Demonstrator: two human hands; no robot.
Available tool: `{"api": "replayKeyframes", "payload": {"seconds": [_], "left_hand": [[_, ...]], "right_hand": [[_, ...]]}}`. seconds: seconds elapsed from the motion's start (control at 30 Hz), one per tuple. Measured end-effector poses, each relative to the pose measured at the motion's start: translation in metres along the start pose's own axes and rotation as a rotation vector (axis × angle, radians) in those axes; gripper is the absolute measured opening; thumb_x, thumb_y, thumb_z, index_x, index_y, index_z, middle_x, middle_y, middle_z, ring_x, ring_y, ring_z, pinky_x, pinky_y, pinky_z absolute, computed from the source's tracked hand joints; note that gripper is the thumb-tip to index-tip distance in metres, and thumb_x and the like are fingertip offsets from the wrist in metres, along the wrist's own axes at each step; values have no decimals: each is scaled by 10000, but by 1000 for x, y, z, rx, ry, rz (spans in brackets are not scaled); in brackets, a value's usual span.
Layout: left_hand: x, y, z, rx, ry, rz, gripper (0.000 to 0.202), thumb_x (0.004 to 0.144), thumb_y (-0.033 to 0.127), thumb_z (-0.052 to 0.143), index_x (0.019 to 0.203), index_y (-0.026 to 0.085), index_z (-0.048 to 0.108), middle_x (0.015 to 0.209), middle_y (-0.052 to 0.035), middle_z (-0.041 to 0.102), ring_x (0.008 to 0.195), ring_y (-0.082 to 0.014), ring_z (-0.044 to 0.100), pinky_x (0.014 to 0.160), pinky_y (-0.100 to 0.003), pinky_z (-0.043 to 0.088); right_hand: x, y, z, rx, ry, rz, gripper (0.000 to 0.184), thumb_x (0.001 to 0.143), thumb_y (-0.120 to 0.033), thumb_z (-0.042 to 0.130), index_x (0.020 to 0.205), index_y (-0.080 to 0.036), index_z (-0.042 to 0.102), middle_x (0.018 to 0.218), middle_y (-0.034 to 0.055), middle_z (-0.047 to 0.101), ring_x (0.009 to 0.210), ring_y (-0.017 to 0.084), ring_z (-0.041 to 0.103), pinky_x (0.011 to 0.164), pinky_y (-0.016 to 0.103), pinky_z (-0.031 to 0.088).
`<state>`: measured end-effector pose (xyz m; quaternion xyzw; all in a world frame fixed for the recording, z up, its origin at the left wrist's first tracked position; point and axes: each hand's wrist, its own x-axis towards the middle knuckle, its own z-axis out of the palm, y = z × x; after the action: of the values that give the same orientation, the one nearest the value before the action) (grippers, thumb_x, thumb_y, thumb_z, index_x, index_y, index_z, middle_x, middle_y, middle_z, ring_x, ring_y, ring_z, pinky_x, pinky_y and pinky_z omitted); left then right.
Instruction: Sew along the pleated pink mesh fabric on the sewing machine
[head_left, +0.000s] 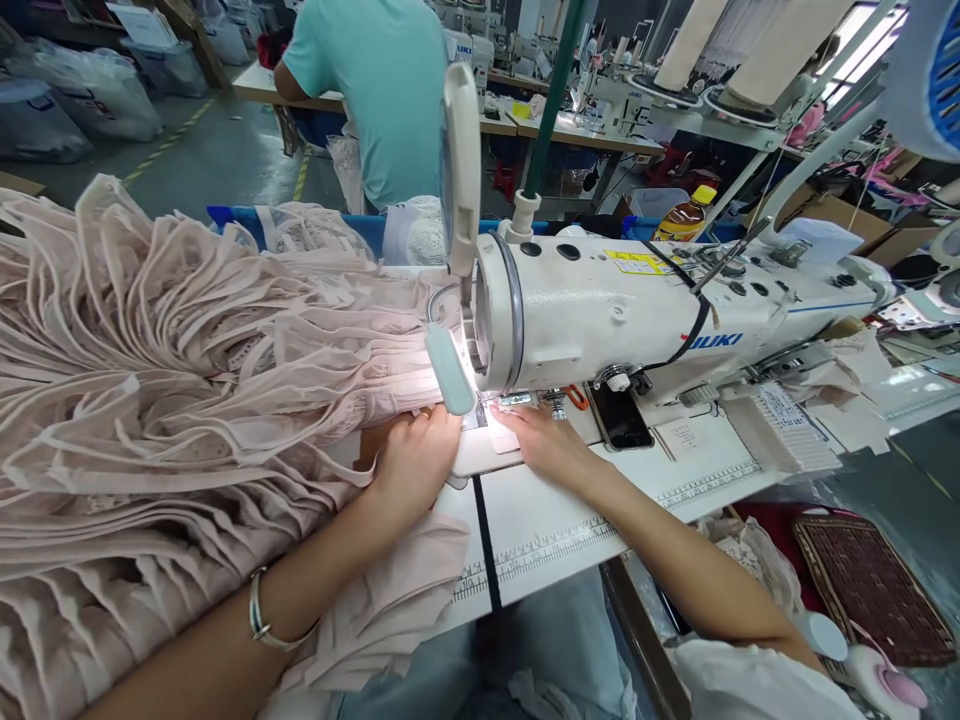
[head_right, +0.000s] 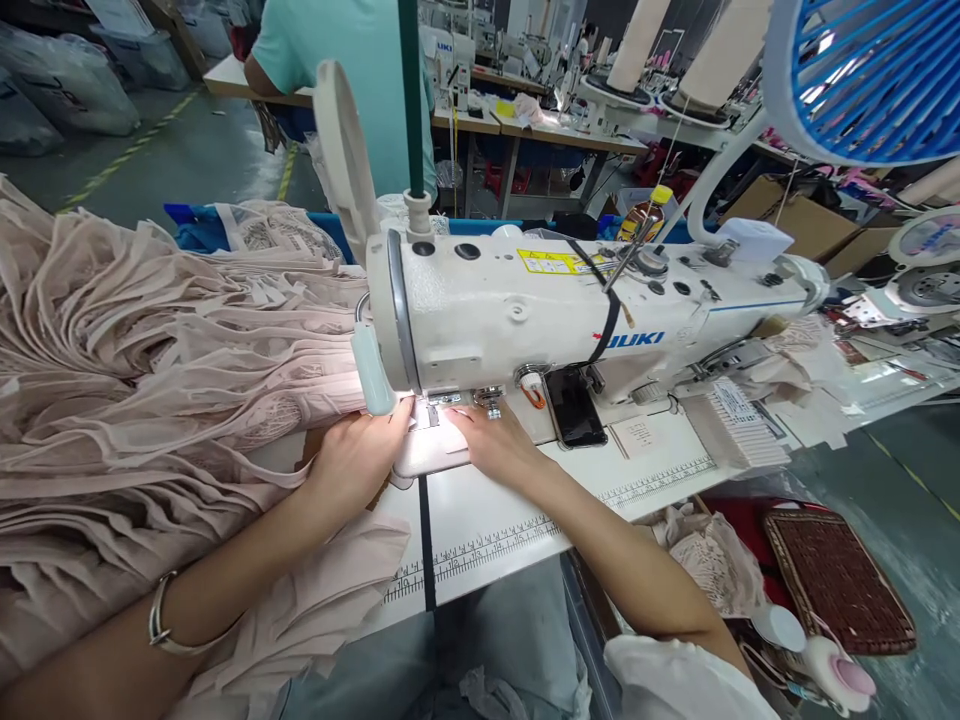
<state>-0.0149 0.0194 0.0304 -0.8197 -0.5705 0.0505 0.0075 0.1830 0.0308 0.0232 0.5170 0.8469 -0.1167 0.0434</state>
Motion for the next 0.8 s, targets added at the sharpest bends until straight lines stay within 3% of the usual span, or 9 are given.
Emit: {"api": "replayKeyframes", "payload": {"seconds": [0.17,0.4,0.8], "left_hand": [[-15,1,4,23,130,71,206,934,53,447,953,180,607,885,-56,684,848,-219,691,649,-301,459],[-16,1,12,40,314,139,202,915,35,470,837,199,557,777,-19,629,737,-197,634,645,-315,424],[-15,0,19,38,434,174,216,886,11,496,801,203,544,748,-18,601,708,-197,595,636,-317,391]], "right_hand": [[-1,-3,-3,-5,-3,-6,621,945,-58,280,1526,-221,424,1347,127,632,1176,265,591,1006,419,437],[1,-3,-1,-25,-9,5,573,986,-124,269,1534,-224,402,1332,138,628,1049,280,631,937,444,463],[1,-5,-7,10,-5,6,534,1002,-150,258,1491,-251,449,1221,127,657,1072,273,615,931,425,453]]}}
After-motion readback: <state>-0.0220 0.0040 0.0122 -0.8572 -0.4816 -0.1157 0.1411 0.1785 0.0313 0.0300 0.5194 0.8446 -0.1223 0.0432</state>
